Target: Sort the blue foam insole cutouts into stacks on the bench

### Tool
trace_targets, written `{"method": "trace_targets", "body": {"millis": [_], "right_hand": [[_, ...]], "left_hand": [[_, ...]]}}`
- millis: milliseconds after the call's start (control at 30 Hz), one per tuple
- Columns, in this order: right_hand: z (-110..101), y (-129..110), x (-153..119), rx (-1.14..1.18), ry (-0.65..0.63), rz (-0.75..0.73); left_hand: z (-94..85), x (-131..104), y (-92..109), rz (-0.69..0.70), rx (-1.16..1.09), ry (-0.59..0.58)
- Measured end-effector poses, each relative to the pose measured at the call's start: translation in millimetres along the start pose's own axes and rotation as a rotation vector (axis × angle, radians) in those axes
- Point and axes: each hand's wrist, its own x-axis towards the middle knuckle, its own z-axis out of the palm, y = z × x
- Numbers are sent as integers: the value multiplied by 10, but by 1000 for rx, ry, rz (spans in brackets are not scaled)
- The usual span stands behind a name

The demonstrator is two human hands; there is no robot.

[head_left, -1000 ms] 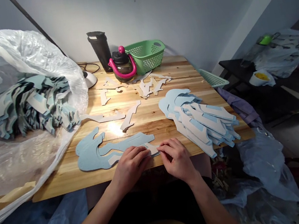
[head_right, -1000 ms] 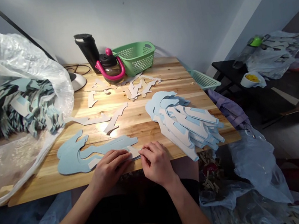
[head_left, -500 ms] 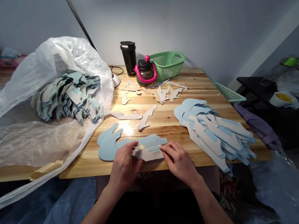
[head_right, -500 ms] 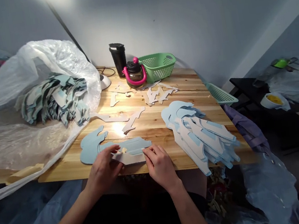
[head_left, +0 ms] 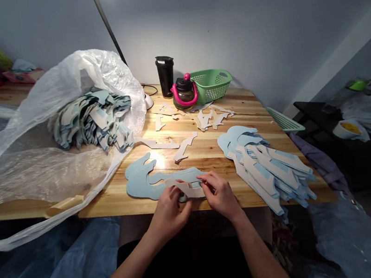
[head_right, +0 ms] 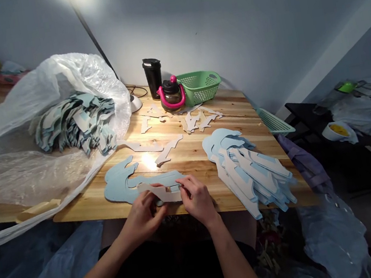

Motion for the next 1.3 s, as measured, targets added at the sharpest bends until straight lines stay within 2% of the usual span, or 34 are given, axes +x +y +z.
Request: {"method": "trace_targets", "body": {"millis": [100,167,333,600,833,1033,1200,1300], "right_hand": [[1,-10,-6,-11,-10,-9],[0,-17,-5,-23,-27,-17],[-17,-24,-12,-45,-100,-59],[2,-62,-5,-165,-148,-73],[28,-81,1,-271,-169,-78],[12,-96,-1,-277,-182,-77],[25,-175,109,-276,-183,-123],[95,-212,198,-228,-204,-162]], "left_hand": [[23,41,25,124,166,-77],[25,81,21,115,197,-116],[-51,141,-33,69,106,-247],[-248,208,-209,-139,37,-40],[-448,265,-267,-170,149,-81],[-577,312,-302,-69,199,-107],[-580,324,-405,-4,304,-45],[-593,313,-440,36,241,-67]]}}
